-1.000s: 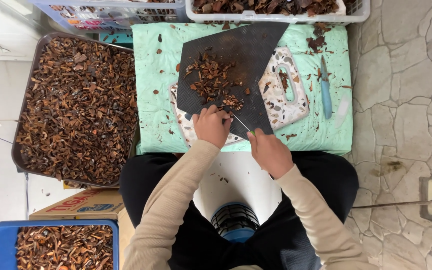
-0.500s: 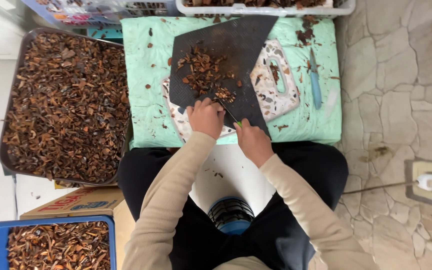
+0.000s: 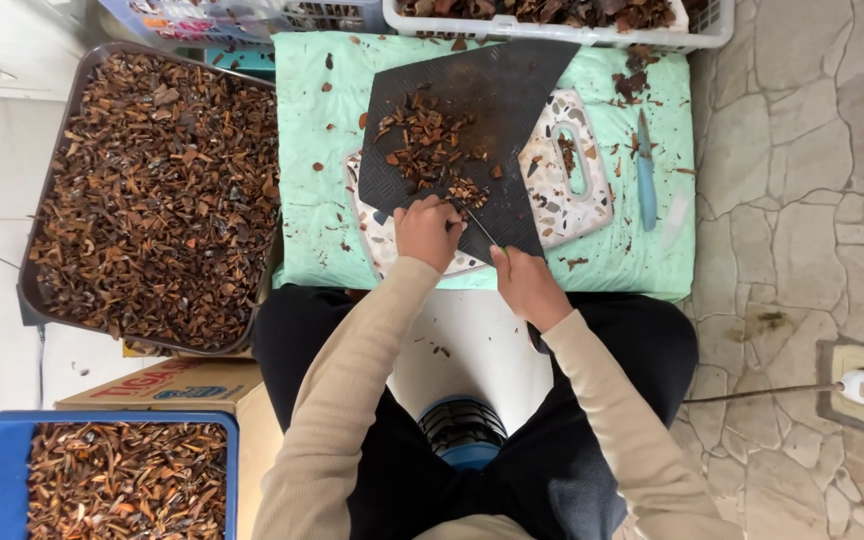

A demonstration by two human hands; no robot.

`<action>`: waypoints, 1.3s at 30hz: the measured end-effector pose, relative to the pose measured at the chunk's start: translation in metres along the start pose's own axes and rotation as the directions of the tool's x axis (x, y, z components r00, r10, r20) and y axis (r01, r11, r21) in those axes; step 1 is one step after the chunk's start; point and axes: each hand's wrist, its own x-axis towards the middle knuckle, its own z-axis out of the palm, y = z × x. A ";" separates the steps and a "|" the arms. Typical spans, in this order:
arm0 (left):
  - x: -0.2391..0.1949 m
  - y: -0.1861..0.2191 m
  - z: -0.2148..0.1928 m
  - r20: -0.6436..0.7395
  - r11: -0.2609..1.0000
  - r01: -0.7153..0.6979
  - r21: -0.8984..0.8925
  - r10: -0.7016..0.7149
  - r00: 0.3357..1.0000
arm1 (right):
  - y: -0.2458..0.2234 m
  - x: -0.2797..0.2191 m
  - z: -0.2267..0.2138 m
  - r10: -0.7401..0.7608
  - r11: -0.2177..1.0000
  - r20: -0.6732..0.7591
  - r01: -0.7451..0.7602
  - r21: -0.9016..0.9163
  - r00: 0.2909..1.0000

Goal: The person sits on a stool and chops dried brown mushrooms on a black cutting board using a knife. They repeatedly gather the chopped pieces and continue chopping them into smaller bits, with several containers of mushrooms visible nearby.

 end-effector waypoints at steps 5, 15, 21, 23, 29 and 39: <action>0.002 0.000 0.005 0.020 1.000 0.003 -0.015 -0.003 1.000 | -0.020 -0.007 -0.004 -0.007 0.988 -0.022 0.004 -0.157 1.000; -0.011 0.007 -0.009 -0.030 0.997 -0.030 0.073 0.032 0.999 | -0.016 -0.010 -0.014 -0.028 0.998 -0.027 0.029 0.061 0.999; -0.026 0.009 0.008 -0.246 0.913 -0.255 0.320 0.340 0.908 | -0.016 -0.030 -0.015 -0.013 1.000 -0.037 0.012 -0.012 0.999; -0.031 0.014 0.002 -0.177 0.908 -0.250 0.337 0.322 0.930 | -0.018 -0.031 -0.011 -0.012 1.000 -0.039 0.011 -0.028 0.999; -0.032 0.008 0.010 -0.067 0.902 -0.265 0.341 0.305 0.950 | -0.053 -0.041 0.001 -0.027 0.934 -0.196 -0.045 -0.354 0.980; -0.035 0.005 0.011 0.078 0.928 -0.267 0.260 0.256 0.964 | -0.044 -0.028 0.016 -0.058 0.910 -0.217 -0.038 -0.413 0.975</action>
